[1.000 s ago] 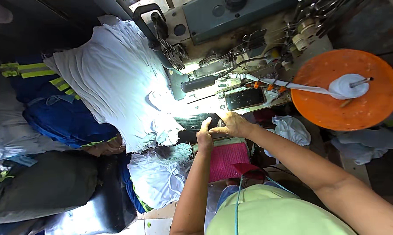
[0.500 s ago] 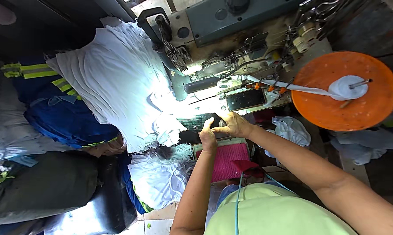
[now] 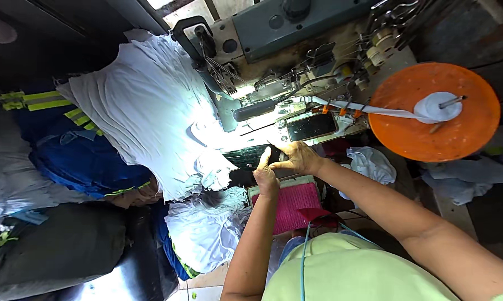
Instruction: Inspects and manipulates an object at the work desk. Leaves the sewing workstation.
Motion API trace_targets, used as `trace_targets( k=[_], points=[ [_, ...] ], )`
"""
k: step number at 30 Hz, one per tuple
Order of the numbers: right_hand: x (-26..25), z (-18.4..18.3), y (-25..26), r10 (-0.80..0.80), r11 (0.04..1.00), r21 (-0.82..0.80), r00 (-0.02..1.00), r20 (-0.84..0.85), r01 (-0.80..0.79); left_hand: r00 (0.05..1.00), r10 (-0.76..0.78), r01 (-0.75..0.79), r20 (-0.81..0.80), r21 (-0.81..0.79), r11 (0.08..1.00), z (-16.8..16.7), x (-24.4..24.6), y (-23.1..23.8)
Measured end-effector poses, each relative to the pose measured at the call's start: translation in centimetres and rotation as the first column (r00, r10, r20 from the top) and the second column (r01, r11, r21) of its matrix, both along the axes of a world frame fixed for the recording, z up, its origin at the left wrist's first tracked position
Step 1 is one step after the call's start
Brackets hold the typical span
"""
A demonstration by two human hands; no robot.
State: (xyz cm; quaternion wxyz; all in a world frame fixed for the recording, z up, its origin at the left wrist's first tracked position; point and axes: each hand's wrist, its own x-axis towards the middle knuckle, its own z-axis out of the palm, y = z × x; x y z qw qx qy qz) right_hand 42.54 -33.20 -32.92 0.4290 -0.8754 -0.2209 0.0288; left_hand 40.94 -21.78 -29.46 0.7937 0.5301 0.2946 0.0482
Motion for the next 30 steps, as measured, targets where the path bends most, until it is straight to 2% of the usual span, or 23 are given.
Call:
trace_targets(
  k=[10, 16, 20, 25, 30],
  points=[
    [0.3, -0.7, -0.1, -0.007, 1.0, -0.004, 0.999, 0.034, 0.008, 0.998, -0.001, 0.002, 0.055, -0.006, 1.0, -1.1, 0.3, 0.4],
    [-0.2, -0.1, -0.2, 0.022, 1.0, 0.003, 0.993, -0.115, -0.022, 0.988, -0.153, 0.153, 0.017, 0.006, 0.988, -0.4, -0.1, 0.8],
    [-0.2, -0.2, -0.2, 0.027, 0.999, 0.038, 0.994, -0.106, -0.023, 0.979, -0.202, 0.203, 0.031, -0.028, 0.979, -0.4, -0.3, 1.1],
    [0.0, 0.3, -0.6, 0.081, 0.995, 0.061, 0.987, -0.137, -0.073, 0.937, -0.342, 0.341, 0.076, 0.03, 0.94, -1.5, -0.8, 2.0],
    [-0.1, 0.5, -0.5, 0.093, 0.994, 0.075, 0.981, -0.171, -0.082, 0.929, -0.35, 0.343, 0.123, 0.076, 0.936, -2.1, -0.9, 2.3]
  ],
)
